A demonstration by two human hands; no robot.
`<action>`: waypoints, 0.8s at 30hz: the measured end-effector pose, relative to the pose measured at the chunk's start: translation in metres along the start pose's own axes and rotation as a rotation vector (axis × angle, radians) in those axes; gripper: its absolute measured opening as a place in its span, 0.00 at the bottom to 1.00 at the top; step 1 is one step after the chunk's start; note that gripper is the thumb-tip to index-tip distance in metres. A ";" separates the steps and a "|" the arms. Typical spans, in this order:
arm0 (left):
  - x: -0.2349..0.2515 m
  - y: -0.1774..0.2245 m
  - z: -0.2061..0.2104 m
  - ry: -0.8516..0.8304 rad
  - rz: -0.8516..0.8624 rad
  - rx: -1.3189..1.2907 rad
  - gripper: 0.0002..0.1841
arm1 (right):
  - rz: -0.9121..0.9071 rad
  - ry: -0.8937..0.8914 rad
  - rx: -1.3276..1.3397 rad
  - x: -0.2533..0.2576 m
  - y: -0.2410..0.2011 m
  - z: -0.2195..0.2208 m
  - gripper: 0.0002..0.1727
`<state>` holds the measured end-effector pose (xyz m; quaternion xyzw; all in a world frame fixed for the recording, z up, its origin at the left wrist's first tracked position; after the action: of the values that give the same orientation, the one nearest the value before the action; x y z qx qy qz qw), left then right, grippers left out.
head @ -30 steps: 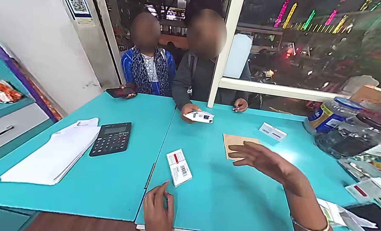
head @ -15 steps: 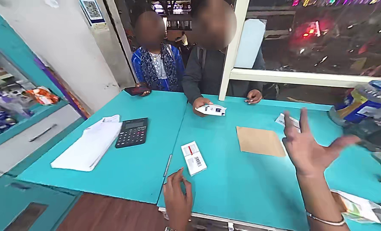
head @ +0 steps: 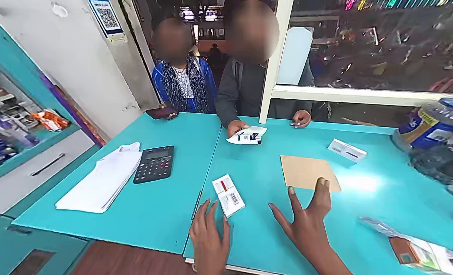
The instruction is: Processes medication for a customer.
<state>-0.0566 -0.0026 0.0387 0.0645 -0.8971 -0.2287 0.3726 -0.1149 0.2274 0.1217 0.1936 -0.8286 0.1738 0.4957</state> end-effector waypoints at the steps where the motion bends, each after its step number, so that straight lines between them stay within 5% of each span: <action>1: 0.000 0.000 0.000 -0.003 -0.001 0.002 0.25 | 0.029 -0.009 -0.040 -0.010 0.007 -0.002 0.35; 10: -0.003 0.000 0.000 -0.001 0.011 0.013 0.23 | 0.211 -0.338 0.016 -0.075 0.036 0.006 0.41; 16: -0.007 -0.001 -0.002 0.051 0.048 0.005 0.22 | 0.210 -0.326 0.150 -0.074 0.037 0.005 0.19; 24: -0.009 -0.002 -0.002 0.106 0.057 -0.022 0.19 | 0.180 -0.272 0.189 -0.073 0.035 0.000 0.14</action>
<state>-0.0487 -0.0027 0.0333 0.0470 -0.8750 -0.2242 0.4265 -0.1005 0.2688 0.0532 0.1859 -0.8820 0.2666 0.3411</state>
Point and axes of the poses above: each hand's wrist, its own x-axis towards the middle knuckle, its own z-axis out of the palm, y = z × x, the point moved 5 cm from there along x, towards the middle knuckle, and after that the axes turned 4 degrees about z, right-handed, at the moved point
